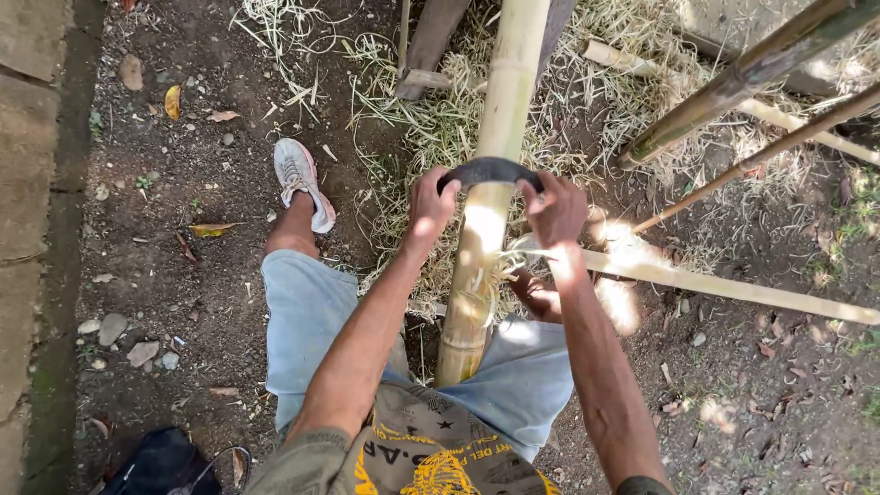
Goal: Shaving the outer layer of a bamboo pole using a curved blade.
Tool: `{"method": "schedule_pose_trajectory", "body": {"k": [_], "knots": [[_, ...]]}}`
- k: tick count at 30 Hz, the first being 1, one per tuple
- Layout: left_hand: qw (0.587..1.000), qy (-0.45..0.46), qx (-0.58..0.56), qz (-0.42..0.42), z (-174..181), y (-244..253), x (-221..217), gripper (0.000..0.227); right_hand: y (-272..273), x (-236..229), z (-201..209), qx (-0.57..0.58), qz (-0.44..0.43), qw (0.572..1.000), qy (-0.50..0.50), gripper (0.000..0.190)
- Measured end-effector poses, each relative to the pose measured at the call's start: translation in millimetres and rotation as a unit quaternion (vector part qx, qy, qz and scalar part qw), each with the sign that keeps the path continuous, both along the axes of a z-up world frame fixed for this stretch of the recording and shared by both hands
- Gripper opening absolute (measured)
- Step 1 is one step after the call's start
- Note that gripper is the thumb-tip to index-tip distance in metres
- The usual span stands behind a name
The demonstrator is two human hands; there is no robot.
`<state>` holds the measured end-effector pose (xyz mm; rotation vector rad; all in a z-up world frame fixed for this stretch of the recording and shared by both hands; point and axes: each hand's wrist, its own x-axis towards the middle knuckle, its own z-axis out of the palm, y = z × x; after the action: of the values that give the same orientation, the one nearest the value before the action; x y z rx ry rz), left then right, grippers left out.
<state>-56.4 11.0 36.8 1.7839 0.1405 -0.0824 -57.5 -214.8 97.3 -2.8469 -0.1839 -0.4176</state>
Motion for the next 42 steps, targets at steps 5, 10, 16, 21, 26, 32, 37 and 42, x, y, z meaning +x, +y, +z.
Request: {"method": "schedule_pose_trajectory", "body": {"k": [5,10,16,21,26,32,37,42], "knots": [[0.999,0.029,0.041,-0.003,-23,-7,38,0.012,-4,36,1,-0.001,0.021,0.999,0.043,0.043],[0.999,-0.012,0.036,0.011,-20,-4,20,0.018,-5,15,-20,-0.030,0.012,0.999,-0.034,0.039],[1.000,-0.023,0.016,-0.007,13,7,-65,0.019,-8,-72,-32,0.033,0.012,0.999,-0.024,0.027],[0.988,0.000,0.146,-0.048,20,23,-146,0.019,18,-159,13,0.055,-0.022,0.998,0.007,0.018],[0.989,0.017,0.135,-0.049,36,31,-154,0.027,13,-165,24,0.124,-0.037,0.981,0.143,0.024],[0.989,0.050,0.116,-0.074,13,32,-132,0.019,18,-120,36,0.086,0.077,0.993,0.010,0.016],[0.992,-0.034,0.113,-0.045,-11,20,-67,0.020,3,-50,0,0.050,-0.013,0.989,0.138,0.030],[0.995,0.032,0.083,-0.044,-5,8,9,0.022,8,25,24,-0.016,-0.004,0.992,0.123,0.037]]}}
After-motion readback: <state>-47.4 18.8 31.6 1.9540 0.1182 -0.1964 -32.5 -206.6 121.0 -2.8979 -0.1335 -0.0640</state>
